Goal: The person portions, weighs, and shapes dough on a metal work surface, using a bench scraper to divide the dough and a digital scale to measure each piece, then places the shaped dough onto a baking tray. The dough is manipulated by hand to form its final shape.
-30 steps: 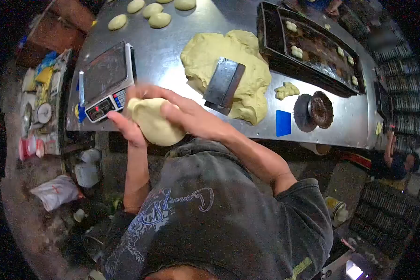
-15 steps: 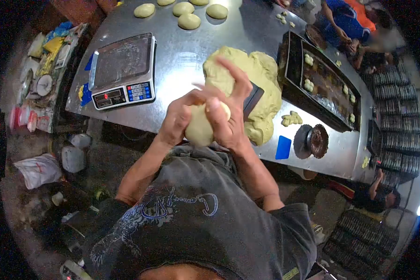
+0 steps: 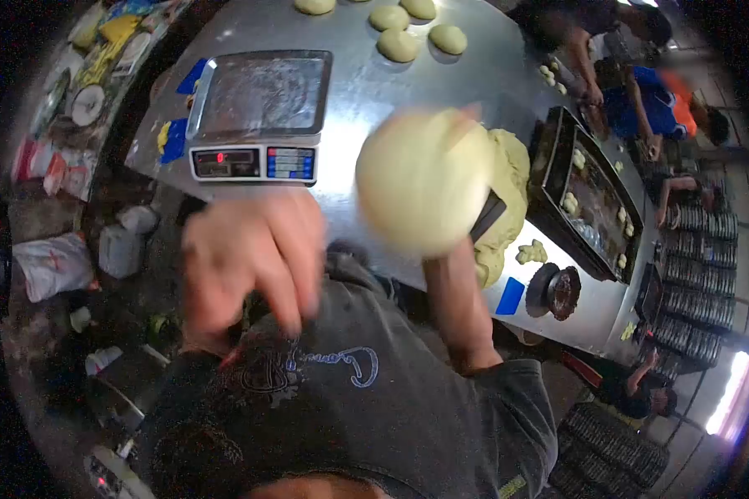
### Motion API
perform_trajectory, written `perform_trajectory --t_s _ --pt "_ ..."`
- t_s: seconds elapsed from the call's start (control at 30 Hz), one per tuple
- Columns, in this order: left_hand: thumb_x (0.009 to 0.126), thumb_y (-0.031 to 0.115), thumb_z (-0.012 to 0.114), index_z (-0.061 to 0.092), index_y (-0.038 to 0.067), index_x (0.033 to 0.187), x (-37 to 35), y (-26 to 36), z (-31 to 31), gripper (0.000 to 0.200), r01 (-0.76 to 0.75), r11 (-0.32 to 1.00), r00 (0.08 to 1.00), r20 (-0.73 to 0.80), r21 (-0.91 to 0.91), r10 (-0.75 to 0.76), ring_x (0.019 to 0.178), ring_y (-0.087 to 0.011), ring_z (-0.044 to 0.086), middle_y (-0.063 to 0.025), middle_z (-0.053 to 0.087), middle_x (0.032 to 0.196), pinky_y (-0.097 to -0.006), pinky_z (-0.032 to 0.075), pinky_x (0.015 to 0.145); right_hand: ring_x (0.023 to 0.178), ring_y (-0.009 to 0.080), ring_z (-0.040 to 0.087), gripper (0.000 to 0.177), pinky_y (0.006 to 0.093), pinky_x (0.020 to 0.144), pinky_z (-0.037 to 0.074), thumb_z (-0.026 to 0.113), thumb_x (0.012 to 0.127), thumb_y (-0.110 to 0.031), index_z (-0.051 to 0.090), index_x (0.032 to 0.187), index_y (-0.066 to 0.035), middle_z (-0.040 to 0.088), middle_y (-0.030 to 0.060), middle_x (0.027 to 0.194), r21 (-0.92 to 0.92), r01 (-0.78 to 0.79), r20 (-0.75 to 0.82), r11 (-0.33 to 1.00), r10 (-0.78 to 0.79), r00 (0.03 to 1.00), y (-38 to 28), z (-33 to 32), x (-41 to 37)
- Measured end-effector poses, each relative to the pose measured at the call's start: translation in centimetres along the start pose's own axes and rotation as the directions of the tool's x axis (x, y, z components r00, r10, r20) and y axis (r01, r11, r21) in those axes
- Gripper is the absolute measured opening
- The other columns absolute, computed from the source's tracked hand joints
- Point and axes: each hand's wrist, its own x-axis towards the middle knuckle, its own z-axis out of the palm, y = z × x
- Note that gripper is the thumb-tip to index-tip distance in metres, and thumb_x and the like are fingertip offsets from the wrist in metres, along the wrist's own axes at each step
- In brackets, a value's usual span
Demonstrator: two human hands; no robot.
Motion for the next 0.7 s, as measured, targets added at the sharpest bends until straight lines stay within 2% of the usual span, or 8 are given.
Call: perform_trajectory --t_s 0.03,0.07,0.13,0.23,0.3,0.4,0.53,0.7 --pt "0.094 0.050 0.060 0.068 0.006 0.086 0.1 0.8 1.1 0.045 -0.019 0.994 0.990 0.138 -0.107 0.033 0.083 -0.0282 0.065 -0.0090 0.066 0.087 -0.0366 0.048 0.074 0.099 0.0236 0.064 0.044 0.0355 0.094 0.051 0.059 0.100 -0.039 0.062 0.122 -0.002 0.067 0.0106 0.111 -0.560 0.533 0.031 0.634 -0.627 0.778 -1.6 -1.0 3.0" --pt "0.091 0.053 0.063 0.068 0.007 0.087 0.2 1.6 2.2 0.047 -0.007 0.977 0.961 0.270 -0.211 0.066 0.077 -0.0265 0.065 -0.0067 0.066 0.086 -0.0361 0.047 0.071 0.102 0.0227 0.062 0.038 0.0342 0.097 0.049 0.061 0.100 -0.034 0.064 0.121 -0.002 0.066 0.0102 0.110 -0.801 0.579 0.204 0.151 -0.841 0.502 -3.0 -1.9 6.9" --pt "0.089 0.060 0.063 0.066 0.006 0.086 1.1 2.3 3.2 0.054 -0.019 0.946 0.905 0.396 -0.325 0.155 0.069 -0.0242 0.062 -0.0041 0.063 0.082 -0.0350 0.043 0.062 0.102 0.0263 0.064 0.039 0.0391 0.092 0.051 0.063 0.099 -0.036 0.063 0.124 -0.006 0.068 0.0120 0.112 -0.830 0.433 0.494 -0.353 -0.824 0.276 -4.4 -2.6 14.6" --pt "0.083 0.051 0.073 0.063 0.009 0.086 2.4 3.3 3.3 0.043 0.026 0.852 0.856 0.452 -0.524 0.252 0.063 -0.0208 0.059 0.0027 0.058 0.072 -0.0342 0.039 0.057 0.104 0.0202 0.061 0.040 0.0354 0.093 0.048 0.046 0.107 -0.034 0.063 0.117 0.001 0.065 0.0102 0.110 -0.995 0.082 0.101 -0.064 -0.768 0.633 -3.5 -2.9 15.6" --pt "0.080 0.049 0.072 0.059 0.010 0.084 2.3 3.8 2.7 0.041 -0.008 0.873 0.850 0.456 -0.488 0.263 0.065 -0.0234 0.060 0.0005 0.057 0.074 -0.0366 0.041 0.061 0.098 0.0200 0.062 0.038 0.0351 0.087 0.049 0.048 0.107 -0.030 0.067 0.113 0.002 0.068 0.0106 0.108 -0.968 -0.012 0.169 -0.250 -0.690 0.704 -0.5 -4.7 13.5" --pt "0.076 0.050 0.072 0.050 0.011 0.080 2.6 4.3 1.3 0.045 -0.040 0.907 0.817 0.509 -0.420 0.272 0.067 -0.0262 0.059 -0.0006 0.054 0.074 -0.0391 0.043 0.065 0.106 0.0189 0.063 0.038 0.0331 0.099 0.047 0.047 0.109 -0.029 0.068 0.117 0.001 0.069 0.0093 0.110 -0.963 -0.231 -0.137 -0.139 -0.485 0.864 3.9 -11.1 7.1" --pt "0.075 0.050 0.070 0.049 0.010 0.080 3.2 3.3 0.9 0.046 -0.079 0.888 0.812 0.487 -0.452 0.320 0.067 -0.0256 0.059 0.0000 0.053 0.073 -0.0386 0.043 0.066 0.096 0.0140 0.065 0.036 0.0305 0.091 0.052 0.049 0.109 -0.027 0.067 0.118 0.003 0.069 0.0061 0.104 -0.844 -0.441 -0.537 0.305 -0.461 0.707 7.7 -17.6 -4.1" --pt "0.085 0.052 0.065 0.059 0.008 0.079 6.1 1.1 2.0 0.045 0.115 0.763 0.734 0.572 -0.636 0.366 0.060 -0.0221 0.054 -0.0011 0.052 0.071 -0.0353 0.038 0.057 0.091 0.0132 0.066 0.035 0.0296 0.087 0.052 0.050 0.109 -0.029 0.066 0.120 0.000 0.070 0.0053 0.104 -0.735 -0.475 -0.671 0.483 -0.618 0.409 7.0 -19.2 -15.3"
